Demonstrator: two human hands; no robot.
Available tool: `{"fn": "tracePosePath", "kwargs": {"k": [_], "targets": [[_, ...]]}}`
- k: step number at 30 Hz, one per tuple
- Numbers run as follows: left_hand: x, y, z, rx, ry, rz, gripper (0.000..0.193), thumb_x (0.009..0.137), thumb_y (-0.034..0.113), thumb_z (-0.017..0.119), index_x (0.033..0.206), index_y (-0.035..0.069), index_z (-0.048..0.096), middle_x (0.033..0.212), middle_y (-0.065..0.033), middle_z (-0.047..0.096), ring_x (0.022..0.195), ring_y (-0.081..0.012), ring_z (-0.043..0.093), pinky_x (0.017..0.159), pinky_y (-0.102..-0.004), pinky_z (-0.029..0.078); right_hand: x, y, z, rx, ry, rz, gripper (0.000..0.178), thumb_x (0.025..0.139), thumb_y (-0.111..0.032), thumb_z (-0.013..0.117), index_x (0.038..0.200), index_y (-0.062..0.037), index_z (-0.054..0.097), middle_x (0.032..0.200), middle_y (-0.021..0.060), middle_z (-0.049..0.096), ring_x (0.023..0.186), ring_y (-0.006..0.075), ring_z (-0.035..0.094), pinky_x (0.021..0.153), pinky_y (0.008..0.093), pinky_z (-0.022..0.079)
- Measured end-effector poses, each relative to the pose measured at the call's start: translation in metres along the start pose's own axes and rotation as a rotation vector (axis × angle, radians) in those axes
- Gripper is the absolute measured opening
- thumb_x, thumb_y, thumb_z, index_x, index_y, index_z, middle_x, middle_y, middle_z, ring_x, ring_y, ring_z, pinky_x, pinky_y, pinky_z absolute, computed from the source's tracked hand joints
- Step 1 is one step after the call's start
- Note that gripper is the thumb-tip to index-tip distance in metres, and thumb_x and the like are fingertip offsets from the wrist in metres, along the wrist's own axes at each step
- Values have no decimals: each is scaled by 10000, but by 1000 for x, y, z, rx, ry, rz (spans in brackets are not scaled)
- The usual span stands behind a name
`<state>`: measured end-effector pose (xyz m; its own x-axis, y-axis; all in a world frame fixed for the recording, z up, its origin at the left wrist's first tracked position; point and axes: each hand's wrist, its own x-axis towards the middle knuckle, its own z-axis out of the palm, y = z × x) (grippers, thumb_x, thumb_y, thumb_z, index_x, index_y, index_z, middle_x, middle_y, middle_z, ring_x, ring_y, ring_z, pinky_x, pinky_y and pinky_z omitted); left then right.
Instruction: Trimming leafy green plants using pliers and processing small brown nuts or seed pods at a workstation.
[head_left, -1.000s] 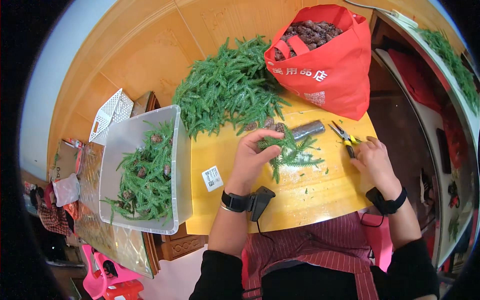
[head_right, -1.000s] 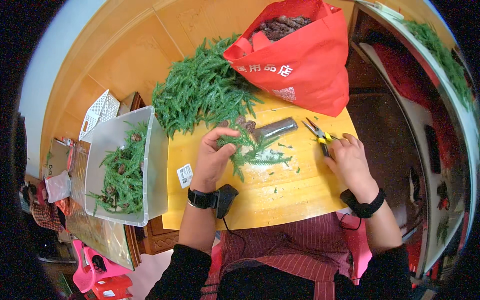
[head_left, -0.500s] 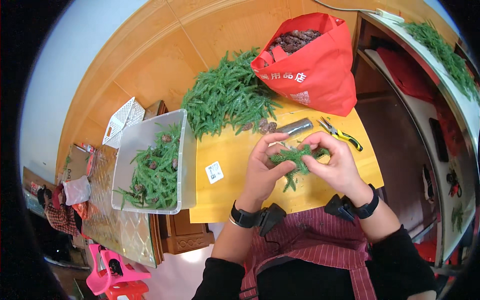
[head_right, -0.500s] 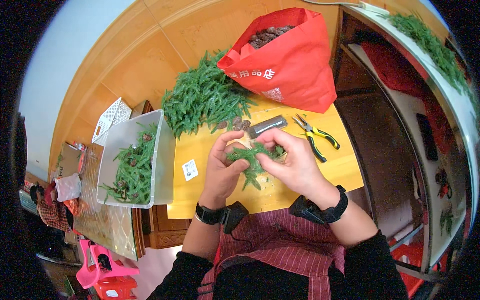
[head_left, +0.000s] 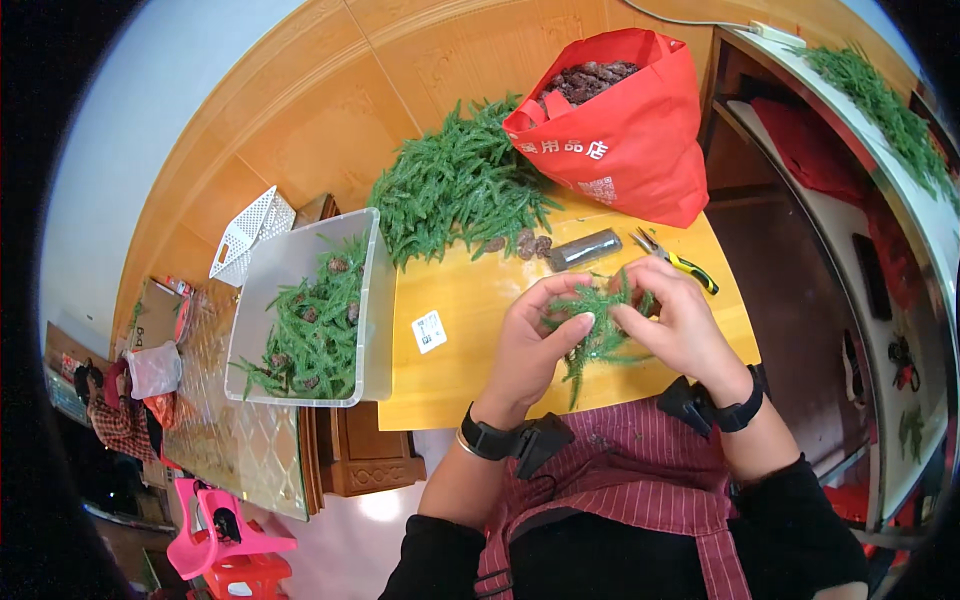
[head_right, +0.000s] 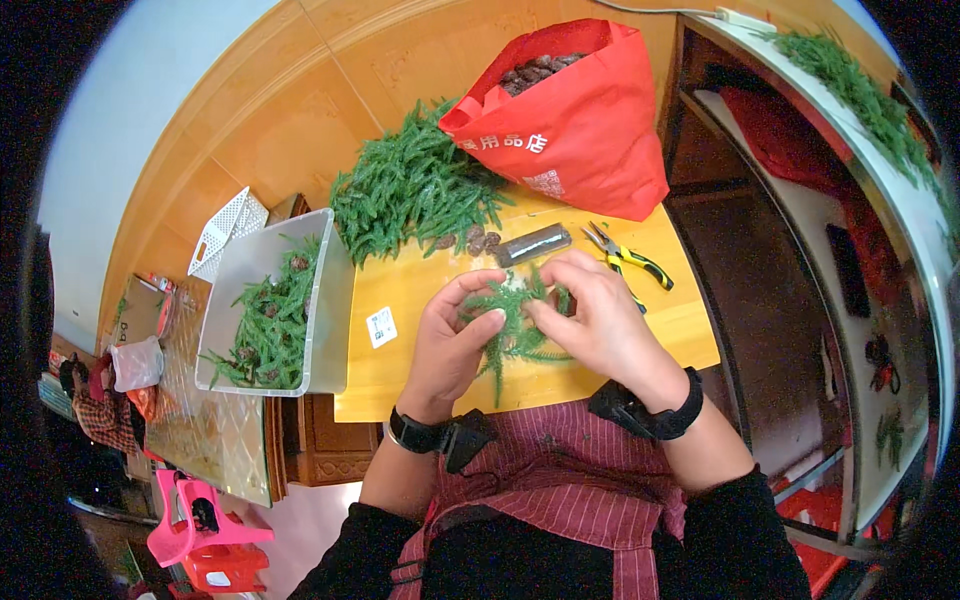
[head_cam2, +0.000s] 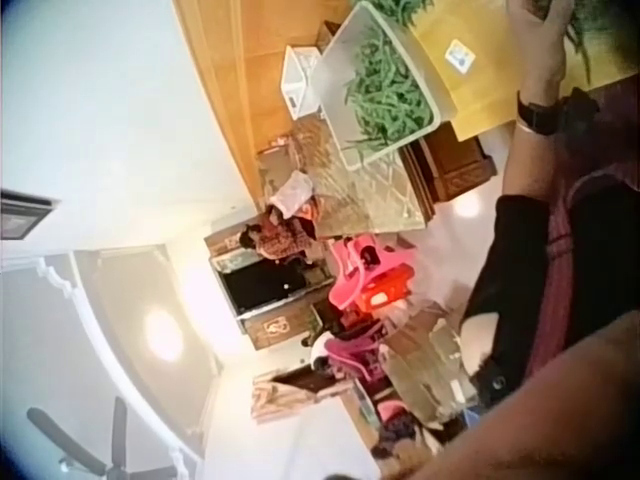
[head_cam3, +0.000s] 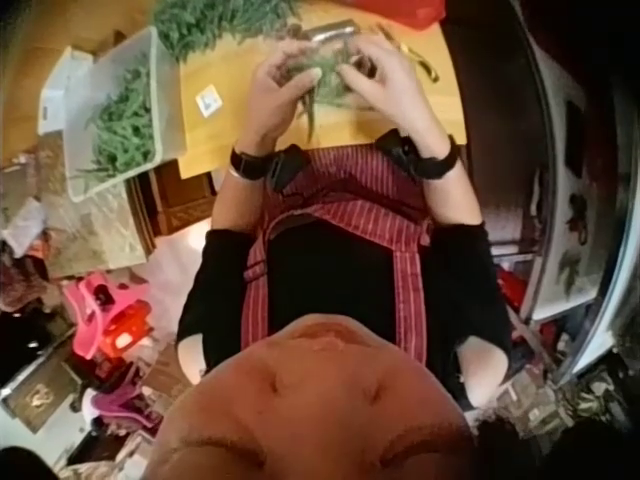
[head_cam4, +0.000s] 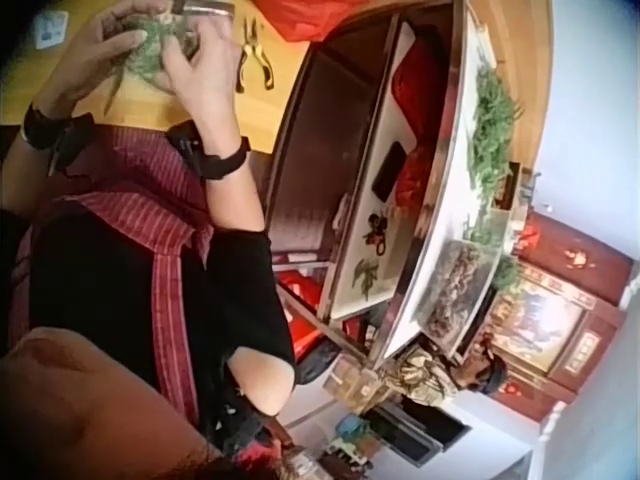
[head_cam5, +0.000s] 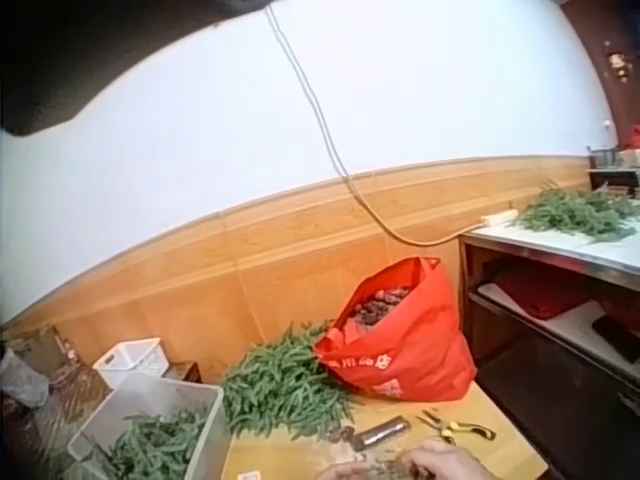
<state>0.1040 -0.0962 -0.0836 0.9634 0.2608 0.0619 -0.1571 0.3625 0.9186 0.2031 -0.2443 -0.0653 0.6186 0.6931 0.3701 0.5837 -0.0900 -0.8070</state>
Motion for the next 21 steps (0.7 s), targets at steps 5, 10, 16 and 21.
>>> {"fn": "tracePosePath", "kwargs": {"k": [5, 10, 16, 21], "targets": [[-4, -2, 1, -53, -2, -1, 339, 801, -13, 569, 1118, 35, 462, 982, -40, 521, 909, -105, 521, 776, -236, 457, -7, 3, -1, 97, -150, 122, 154, 763, -102, 616, 859, -6, 542, 786, 52, 529, 692, 106, 497, 620, 240, 403], [-5, -3, -2, -160, -32, -48, 323, 816, -28, 534, 1116, 41, 439, 1006, -46, 508, 896, -111, 521, 781, -243, 457, -8, -4, -5, 139, -182, 211, 197, 752, -116, 652, 841, -22, 504, 727, 2, 514, 691, 60, 459, 616, 218, 392], [-6, -2, -3, -93, -8, -50, 306, 830, -13, 528, 1115, 42, 432, 999, -52, 513, 902, -111, 524, 776, -245, 457, -7, 3, 0, 199, -184, 132, 311, 691, -119, 732, 849, -36, 477, 708, -1, 517, 694, 58, 469, 627, 218, 402], [-6, 1, 2, -99, 3, -9, 277, 848, -10, 519, 1107, 43, 438, 982, -55, 530, 885, -104, 526, 772, -234, 451, -11, 5, 14, 146, -132, 82, 371, 688, -97, 730, 933, -48, 457, 789, -3, 514, 730, 68, 486, 677, 214, 414]]}}
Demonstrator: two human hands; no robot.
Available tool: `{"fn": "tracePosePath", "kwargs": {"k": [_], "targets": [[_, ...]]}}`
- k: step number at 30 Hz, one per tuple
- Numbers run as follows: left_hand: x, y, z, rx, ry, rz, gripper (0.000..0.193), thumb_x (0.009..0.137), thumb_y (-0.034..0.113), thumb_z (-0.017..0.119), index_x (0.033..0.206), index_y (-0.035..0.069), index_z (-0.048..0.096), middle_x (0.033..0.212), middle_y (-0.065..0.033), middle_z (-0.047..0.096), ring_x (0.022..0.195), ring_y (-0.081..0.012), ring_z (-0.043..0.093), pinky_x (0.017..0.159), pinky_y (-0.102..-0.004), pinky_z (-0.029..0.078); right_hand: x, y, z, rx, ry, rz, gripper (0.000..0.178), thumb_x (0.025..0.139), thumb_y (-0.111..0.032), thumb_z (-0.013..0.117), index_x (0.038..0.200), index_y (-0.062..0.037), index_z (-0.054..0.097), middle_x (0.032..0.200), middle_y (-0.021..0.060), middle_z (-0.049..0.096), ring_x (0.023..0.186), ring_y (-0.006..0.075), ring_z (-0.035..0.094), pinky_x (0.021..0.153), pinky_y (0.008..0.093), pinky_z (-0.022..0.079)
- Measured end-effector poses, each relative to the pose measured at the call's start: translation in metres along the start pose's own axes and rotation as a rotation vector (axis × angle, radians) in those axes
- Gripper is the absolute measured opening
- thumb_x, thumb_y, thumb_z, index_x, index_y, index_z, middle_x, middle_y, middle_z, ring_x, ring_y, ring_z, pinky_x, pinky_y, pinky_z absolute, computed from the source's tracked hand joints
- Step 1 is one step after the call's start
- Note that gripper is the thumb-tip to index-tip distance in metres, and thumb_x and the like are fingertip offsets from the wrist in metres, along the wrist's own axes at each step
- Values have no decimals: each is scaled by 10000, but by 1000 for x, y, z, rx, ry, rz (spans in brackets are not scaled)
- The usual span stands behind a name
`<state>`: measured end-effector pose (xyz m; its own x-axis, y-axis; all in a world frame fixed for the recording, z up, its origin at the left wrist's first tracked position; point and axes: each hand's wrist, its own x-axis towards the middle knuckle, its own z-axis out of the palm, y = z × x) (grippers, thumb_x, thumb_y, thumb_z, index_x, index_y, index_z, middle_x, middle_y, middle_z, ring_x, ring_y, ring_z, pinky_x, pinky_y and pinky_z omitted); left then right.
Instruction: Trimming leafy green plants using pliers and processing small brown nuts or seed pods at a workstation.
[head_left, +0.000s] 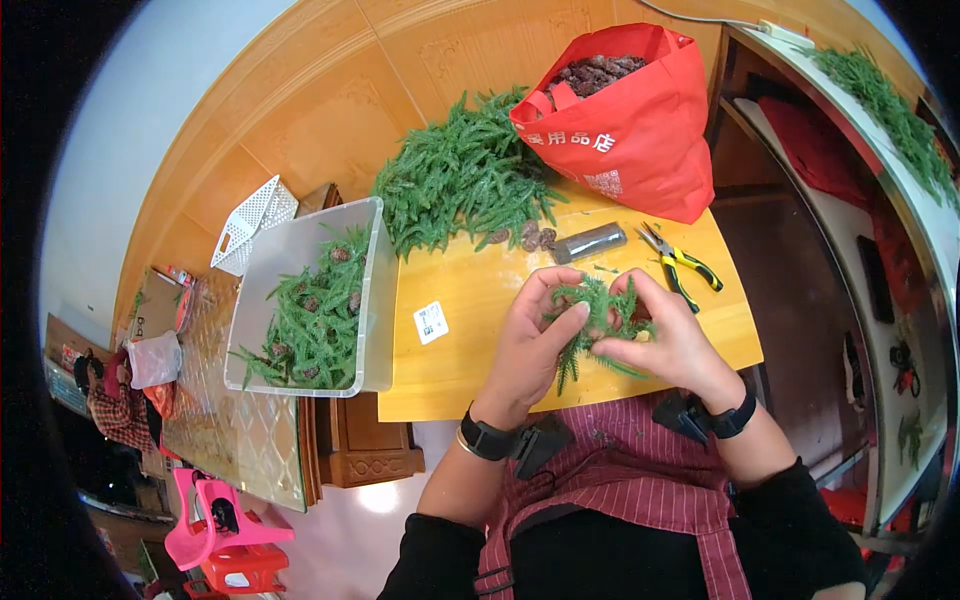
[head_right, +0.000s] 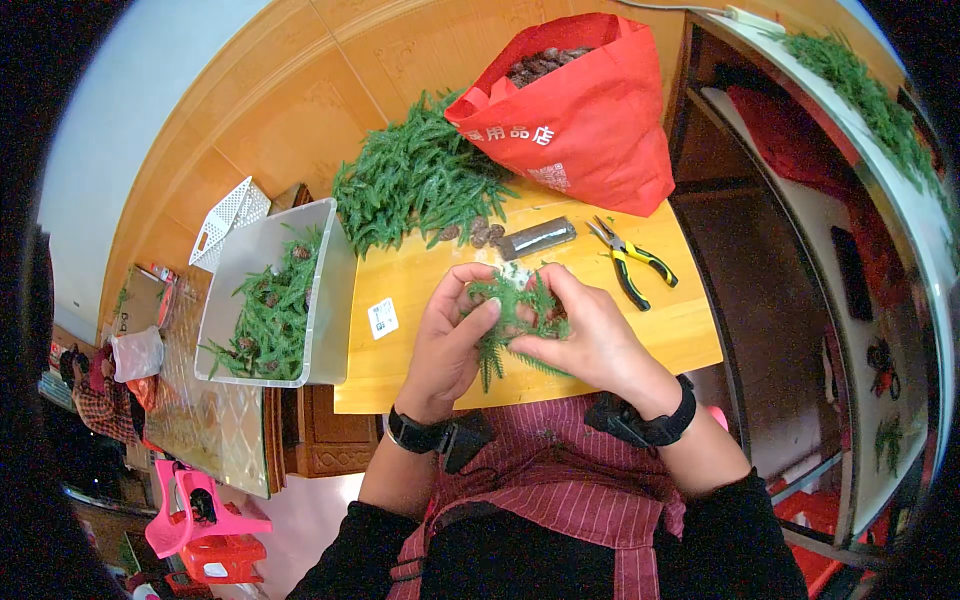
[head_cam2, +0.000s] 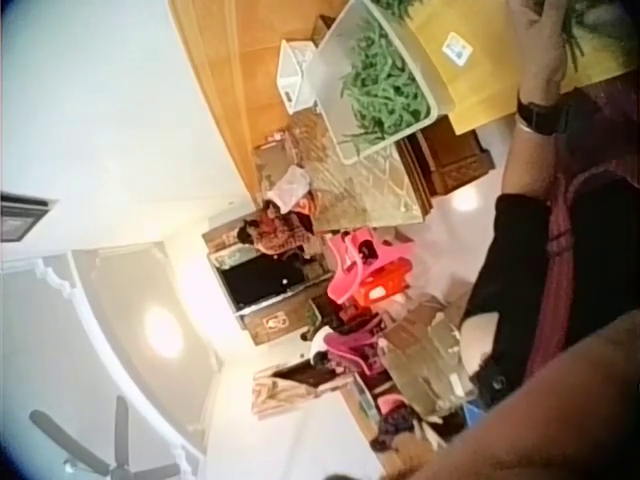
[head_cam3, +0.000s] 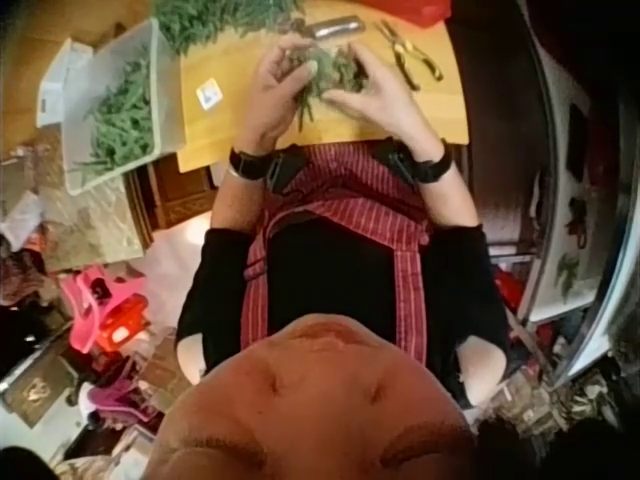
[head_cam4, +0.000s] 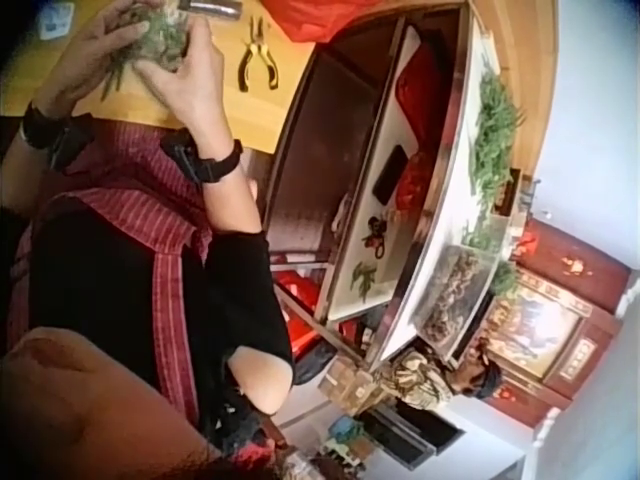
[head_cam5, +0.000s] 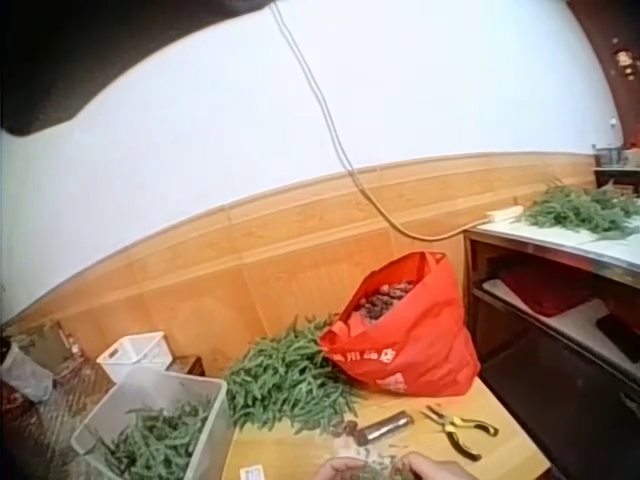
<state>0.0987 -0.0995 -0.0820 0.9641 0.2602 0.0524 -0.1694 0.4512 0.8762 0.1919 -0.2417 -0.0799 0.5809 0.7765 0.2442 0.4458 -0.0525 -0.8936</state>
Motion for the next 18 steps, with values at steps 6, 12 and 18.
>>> {"fn": "tracePosePath", "kwargs": {"k": [6, 12, 18], "targets": [[1, -5, -6, -5, 59, 49, 284, 845, -21, 522, 1109, 39, 437, 993, -50, 529, 888, -102, 518, 768, -235, 450, -1, -1, 2, 252, 3, -6, 295, 735, -46, 668, 955, -43, 471, 852, -2, 511, 760, 64, 483, 699, 209, 406], [-1, -7, 1, 91, 85, 148, 318, 825, -28, 552, 1114, 33, 434, 1013, -47, 516, 921, -99, 511, 789, -223, 433, 0, 7, 8, 270, 185, 128, 252, 753, -31, 634, 946, -36, 473, 833, -11, 487, 731, 56, 466, 655, 210, 404], [-5, -10, 13, 291, 102, 283, 373, 809, -54, 541, 1145, 39, 408, 1026, -40, 498, 905, -98, 515, 764, -225, 454, 2, 3, 10, 5, 252, 29, 207, 733, 48, 528, 912, -32, 461, 822, 28, 467, 736, 86, 449, 664, 230, 408]]}}
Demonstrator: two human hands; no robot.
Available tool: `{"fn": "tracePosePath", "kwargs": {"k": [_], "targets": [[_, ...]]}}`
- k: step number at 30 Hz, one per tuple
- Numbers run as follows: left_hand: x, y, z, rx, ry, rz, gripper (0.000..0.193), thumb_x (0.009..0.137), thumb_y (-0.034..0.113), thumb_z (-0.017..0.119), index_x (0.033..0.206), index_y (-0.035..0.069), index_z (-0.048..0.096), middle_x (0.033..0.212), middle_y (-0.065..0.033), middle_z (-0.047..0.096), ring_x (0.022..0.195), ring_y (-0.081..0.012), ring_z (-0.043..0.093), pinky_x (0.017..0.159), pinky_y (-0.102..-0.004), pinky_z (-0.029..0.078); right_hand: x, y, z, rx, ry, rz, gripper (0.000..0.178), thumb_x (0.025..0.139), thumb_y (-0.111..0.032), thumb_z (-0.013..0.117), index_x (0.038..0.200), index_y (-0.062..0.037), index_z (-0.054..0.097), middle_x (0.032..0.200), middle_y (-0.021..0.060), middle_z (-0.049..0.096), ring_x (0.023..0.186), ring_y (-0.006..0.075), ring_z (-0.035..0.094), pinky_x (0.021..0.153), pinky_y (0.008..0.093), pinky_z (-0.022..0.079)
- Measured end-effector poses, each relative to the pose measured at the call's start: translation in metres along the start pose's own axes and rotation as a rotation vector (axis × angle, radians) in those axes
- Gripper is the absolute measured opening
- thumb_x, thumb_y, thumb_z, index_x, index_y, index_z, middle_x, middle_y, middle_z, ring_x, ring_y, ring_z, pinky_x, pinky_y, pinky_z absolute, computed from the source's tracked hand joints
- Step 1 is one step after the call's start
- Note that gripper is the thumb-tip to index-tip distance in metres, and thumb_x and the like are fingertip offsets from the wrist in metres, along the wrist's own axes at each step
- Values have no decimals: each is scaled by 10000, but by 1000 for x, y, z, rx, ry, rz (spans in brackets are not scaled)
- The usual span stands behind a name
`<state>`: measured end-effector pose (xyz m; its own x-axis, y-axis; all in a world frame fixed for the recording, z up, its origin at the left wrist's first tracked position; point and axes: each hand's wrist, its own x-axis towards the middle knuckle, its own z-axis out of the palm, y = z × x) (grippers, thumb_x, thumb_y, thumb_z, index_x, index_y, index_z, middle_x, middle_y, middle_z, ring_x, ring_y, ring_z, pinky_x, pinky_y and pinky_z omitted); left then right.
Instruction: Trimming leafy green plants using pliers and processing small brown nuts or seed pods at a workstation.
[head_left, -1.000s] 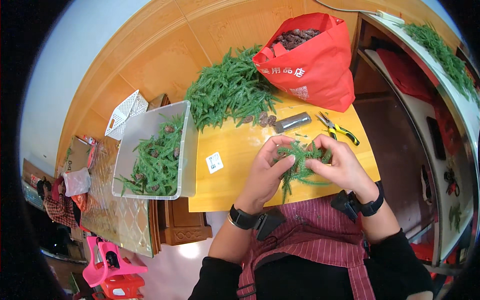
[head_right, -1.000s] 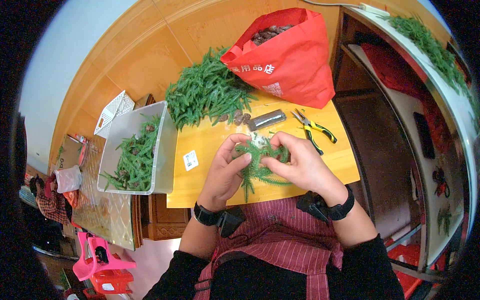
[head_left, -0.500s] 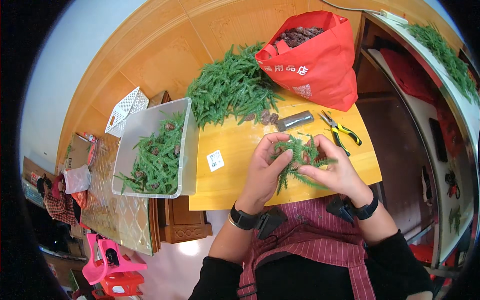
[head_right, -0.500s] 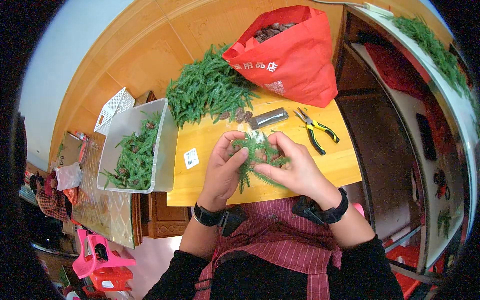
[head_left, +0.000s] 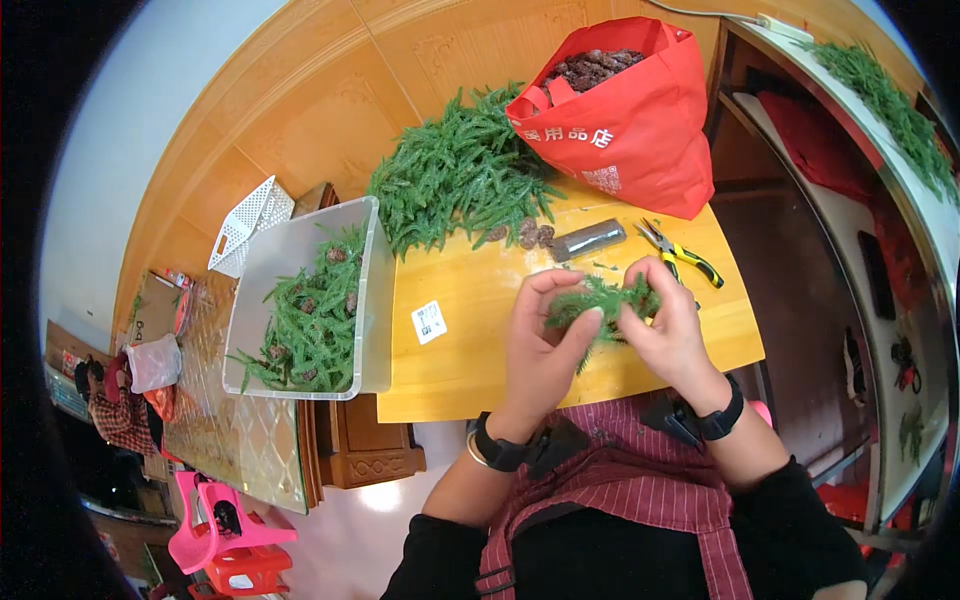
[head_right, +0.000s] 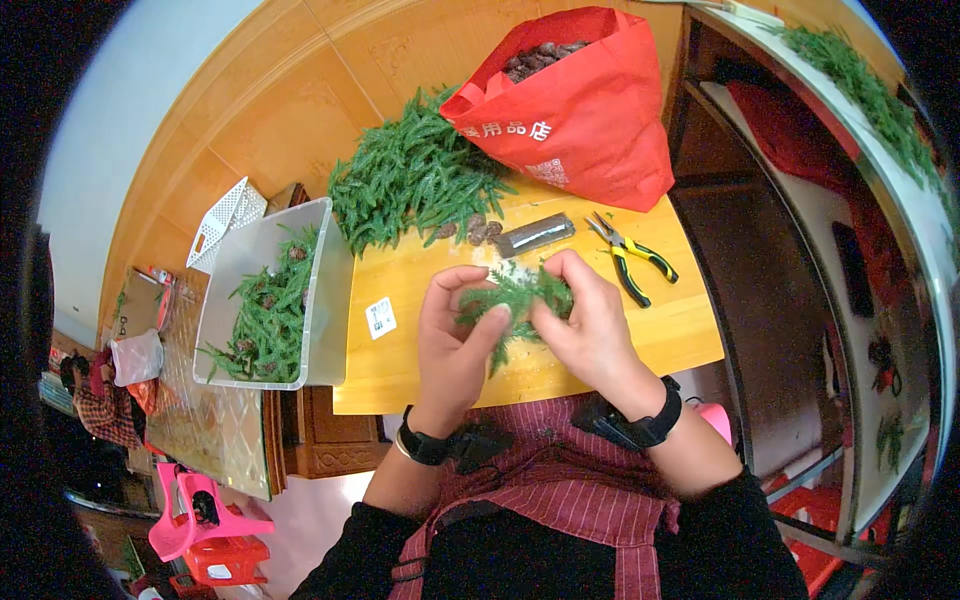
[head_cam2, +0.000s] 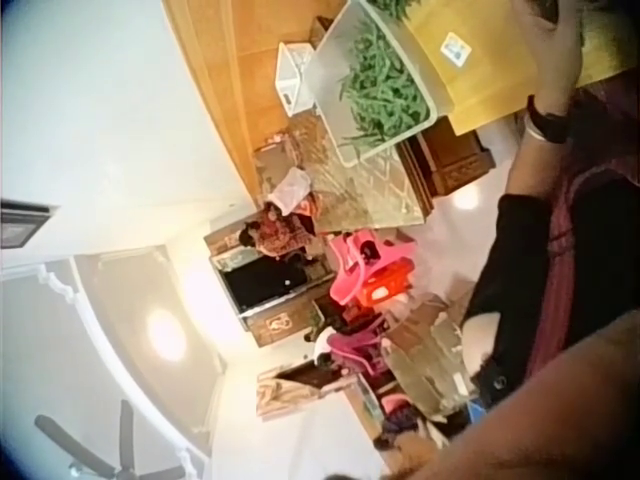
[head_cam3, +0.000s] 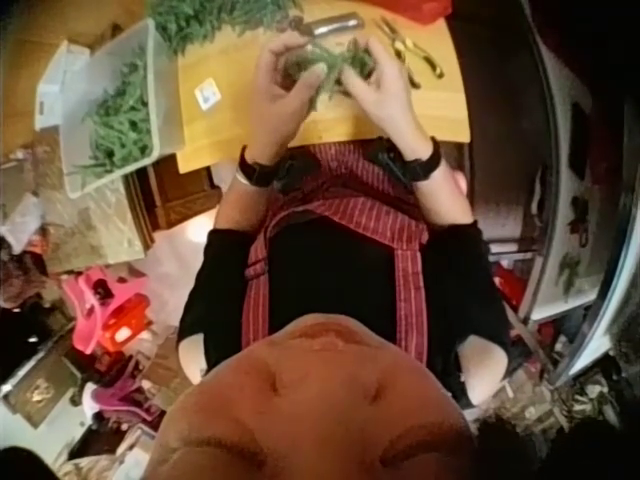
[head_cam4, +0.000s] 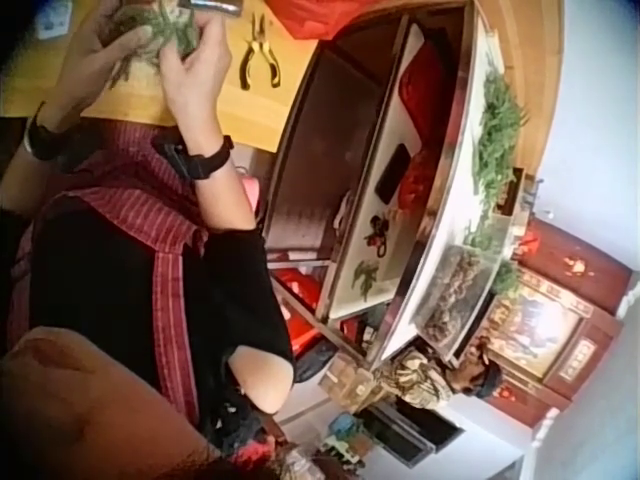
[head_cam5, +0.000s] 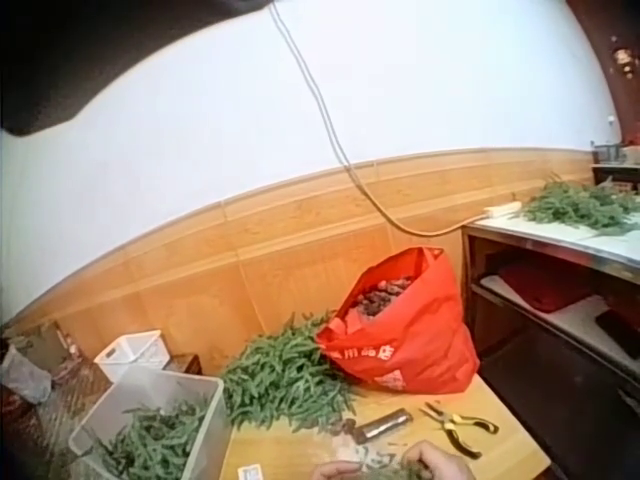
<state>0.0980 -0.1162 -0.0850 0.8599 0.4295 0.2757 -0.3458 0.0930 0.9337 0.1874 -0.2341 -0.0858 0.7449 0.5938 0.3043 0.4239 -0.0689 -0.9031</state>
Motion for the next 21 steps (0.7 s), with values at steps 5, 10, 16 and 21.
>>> {"fn": "tracePosePath", "kwargs": {"k": [5, 10, 16, 21], "targets": [[-5, -3, 7, 86, -33, 19, 396, 806, -50, 549, 1159, 50, 398, 1026, -46, 491, 917, -102, 506, 763, -236, 457, 9, 9, 5, 38, 129, -129, 235, 696, 59, 494, 918, -10, 463, 930, 74, 484, 883, 116, 469, 769, 235, 402], [0, -9, -5, -56, 29, -79, 455, 811, -55, 534, 1212, 63, 354, 1020, -58, 491, 916, -120, 510, 757, -251, 465, 9, 12, 1, 79, 3, -167, 245, 725, 37, 510, 964, -5, 479, 987, 63, 516, 951, 135, 500, 836, 240, 394], [1, -2, -8, -193, 2, -163, 461, 827, -36, 528, 1236, 54, 333, 1007, -72, 499, 890, -124, 521, 741, -250, 478, 7, 23, -19, 655, -401, 189, 247, 813, -82, 595, 1032, -40, 487, 1001, 10, 532, 938, 111, 515, 854, 235, 396], [2, -1, -14, -242, -21, -181, 455, 844, -43, 496, 1254, 64, 333, 1020, -64, 504, 889, -144, 542, 715, -280, 494, 8, 29, -22, 1020, -269, 280, 326, 832, -178, 611, 1094, -49, 466, 999, 1, 506, 923, 80, 493, 815, 228, 405]]}}
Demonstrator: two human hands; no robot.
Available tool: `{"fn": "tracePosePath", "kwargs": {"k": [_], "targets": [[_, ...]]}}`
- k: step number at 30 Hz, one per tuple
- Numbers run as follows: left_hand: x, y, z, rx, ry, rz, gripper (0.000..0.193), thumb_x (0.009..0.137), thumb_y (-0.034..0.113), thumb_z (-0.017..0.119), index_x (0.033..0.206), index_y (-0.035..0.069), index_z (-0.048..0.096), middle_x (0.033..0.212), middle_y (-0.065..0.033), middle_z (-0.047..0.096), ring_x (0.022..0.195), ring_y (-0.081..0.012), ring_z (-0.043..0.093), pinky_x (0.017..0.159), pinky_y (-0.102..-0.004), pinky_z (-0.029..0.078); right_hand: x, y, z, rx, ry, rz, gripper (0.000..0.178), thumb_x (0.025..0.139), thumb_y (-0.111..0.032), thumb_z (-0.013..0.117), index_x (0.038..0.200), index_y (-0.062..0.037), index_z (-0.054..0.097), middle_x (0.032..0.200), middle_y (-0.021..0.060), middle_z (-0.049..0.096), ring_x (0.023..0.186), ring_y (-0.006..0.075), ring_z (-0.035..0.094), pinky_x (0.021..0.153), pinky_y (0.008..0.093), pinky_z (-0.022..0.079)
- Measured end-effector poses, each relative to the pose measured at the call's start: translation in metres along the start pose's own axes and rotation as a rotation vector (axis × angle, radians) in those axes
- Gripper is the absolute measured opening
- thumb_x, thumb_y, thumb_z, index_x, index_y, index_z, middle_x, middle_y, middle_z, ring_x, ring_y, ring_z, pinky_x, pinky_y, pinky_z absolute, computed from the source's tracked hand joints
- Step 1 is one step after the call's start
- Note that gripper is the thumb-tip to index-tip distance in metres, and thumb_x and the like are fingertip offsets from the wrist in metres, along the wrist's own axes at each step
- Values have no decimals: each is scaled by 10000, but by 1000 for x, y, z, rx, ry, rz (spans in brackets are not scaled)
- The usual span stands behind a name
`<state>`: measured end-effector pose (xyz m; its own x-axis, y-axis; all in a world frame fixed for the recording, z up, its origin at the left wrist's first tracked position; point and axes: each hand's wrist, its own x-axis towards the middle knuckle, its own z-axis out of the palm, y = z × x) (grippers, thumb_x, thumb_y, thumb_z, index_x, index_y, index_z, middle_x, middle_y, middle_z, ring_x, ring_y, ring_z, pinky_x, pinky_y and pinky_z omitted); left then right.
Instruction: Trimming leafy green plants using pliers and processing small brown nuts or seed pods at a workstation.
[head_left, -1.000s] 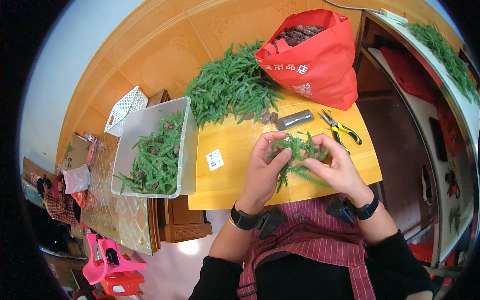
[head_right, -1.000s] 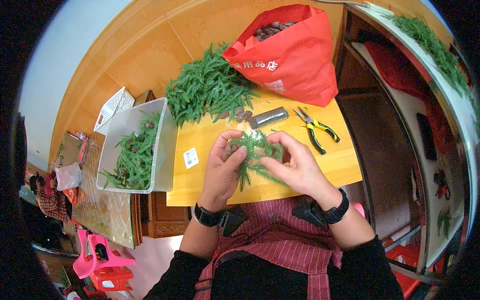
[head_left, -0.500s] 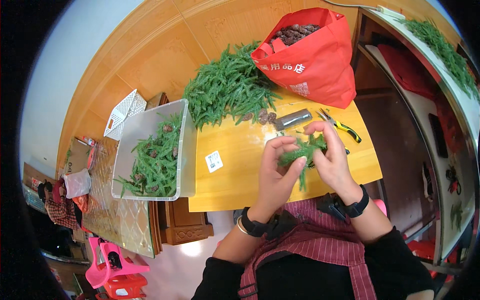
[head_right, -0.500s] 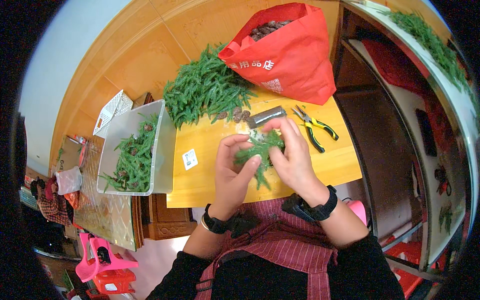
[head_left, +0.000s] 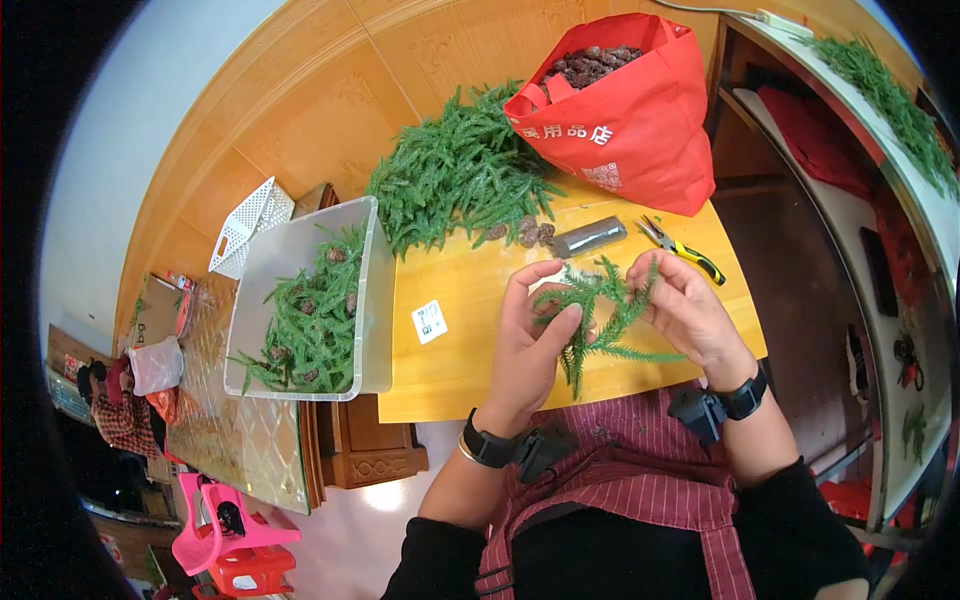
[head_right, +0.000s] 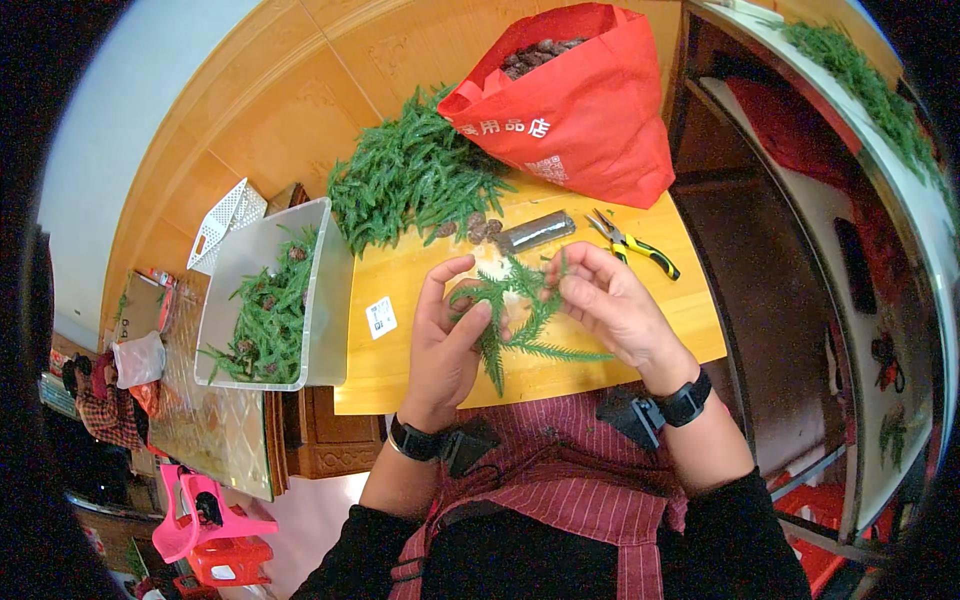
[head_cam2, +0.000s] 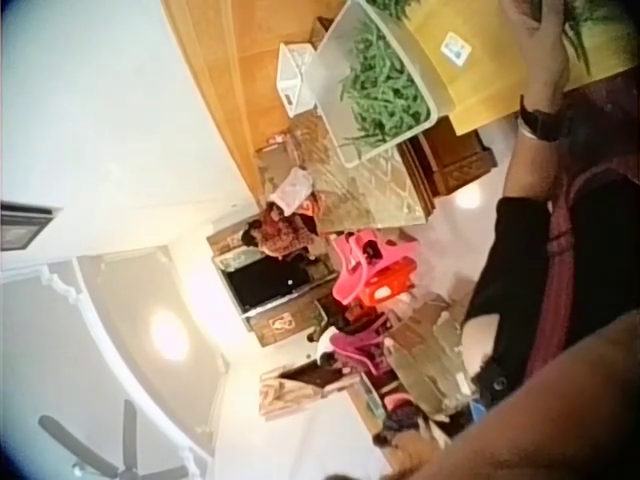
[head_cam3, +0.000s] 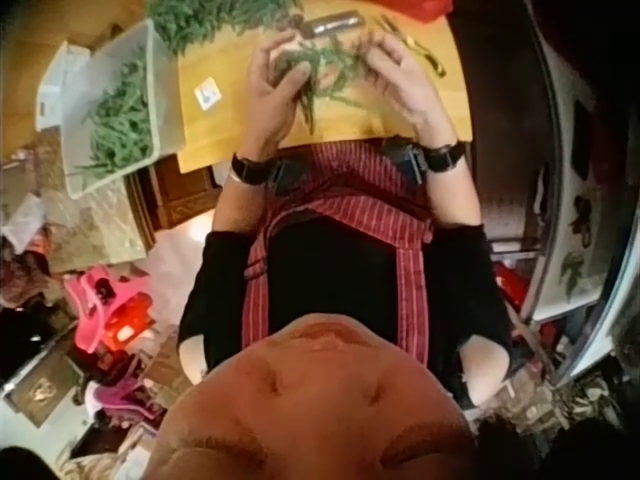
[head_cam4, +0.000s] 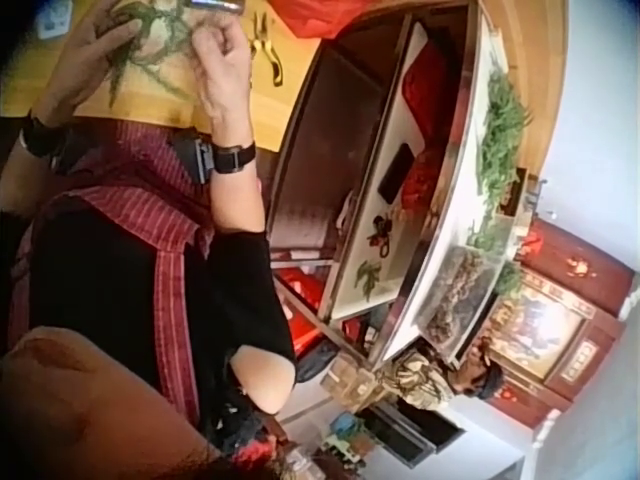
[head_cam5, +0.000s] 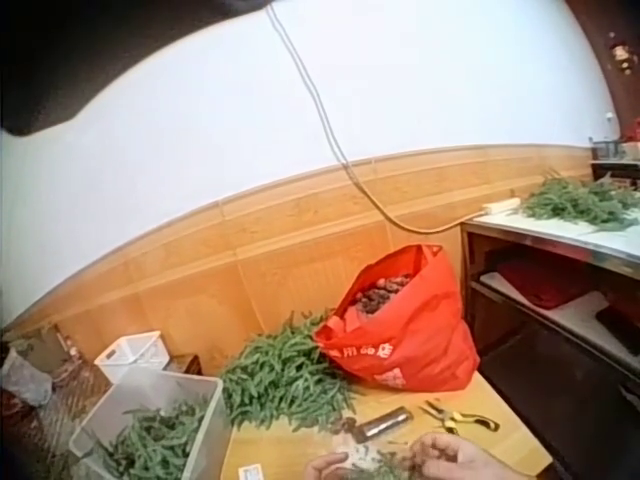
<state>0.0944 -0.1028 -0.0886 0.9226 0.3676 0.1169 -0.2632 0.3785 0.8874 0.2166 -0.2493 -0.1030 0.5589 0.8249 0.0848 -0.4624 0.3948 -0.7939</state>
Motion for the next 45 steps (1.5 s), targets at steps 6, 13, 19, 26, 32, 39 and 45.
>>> {"fn": "tracePosePath", "kwargs": {"k": [6, 13, 19, 26, 32, 39, 45], "targets": [[3, -2, -2, 69, -19, -2, 441, 844, -42, 494, 1256, 38, 361, 1020, -55, 493, 898, -136, 539, 726, -282, 509, 1, -3, 7, -320, -36, -67, 320, 818, -140, 613, 1104, -47, 504, 930, -9, 464, 865, 64, 458, 773, 213, 386], [5, 1, -7, 96, -27, 8, 438, 842, -37, 500, 1253, 38, 371, 1022, -51, 501, 885, -131, 541, 723, -283, 514, 6, 2, 3, -743, 50, -54, 179, 809, -93, 615, 956, -46, 524, 901, -12, 463, 814, 47, 456, 696, 186, 383], [4, 15, -46, 167, 107, -142, 296, 862, 18, 513, 1154, 29, 465, 913, -51, 570, 815, -106, 548, 676, -261, 511, 0, 0, -1, -897, -50, 16, 126, 828, -113, 602, 896, -40, 525, 859, -13, 504, 721, 47, 489, 653, 185, 415], [7, 7, -133, 278, 240, -312, 340, 849, 68, 558, 1172, 5, 474, 887, -58, 578, 770, -138, 559, 687, -253, 479, -3, 0, -12, -808, 32, 97, 116, 858, -110, 555, 838, 4, 556, 703, 23, 576, 638, 82, 542, 614, 216, 447], [14, -4, -150, 1699, 333, 488, 344, 812, 135, 619, 1108, -6, 516, 1007, -165, 589, 949, -220, 574, 788, -318, 459, -5, -4, -20, -1033, 19, 104, 111, 845, -88, 566, 801, 14, 560, 688, 10, 565, 635, 71, 513, 607, 211, 430], [84, -20, -85, 943, -25, -38, 306, 797, 142, 632, 1059, 0, 560, 904, -103, 626, 842, -172, 593, 746, -303, 464, -9, 1, -22, -1162, -97, 55, 135, 797, -104, 630, 827, -2, 546, 709, 28, 555, 651, 101, 513, 610, 238, 433], [134, -51, -79, 1563, 8, 308, 132, 750, 102, 585, 853, 51, 650, 812, -125, 635, 727, -276, 611, 653, -373, 485, -16, 0, -27, -1176, -147, 73, 180, 782, -145, 649, 845, -6, 555, 730, 64, 581, 673, 152, 563, 625, 263, 450]]}}
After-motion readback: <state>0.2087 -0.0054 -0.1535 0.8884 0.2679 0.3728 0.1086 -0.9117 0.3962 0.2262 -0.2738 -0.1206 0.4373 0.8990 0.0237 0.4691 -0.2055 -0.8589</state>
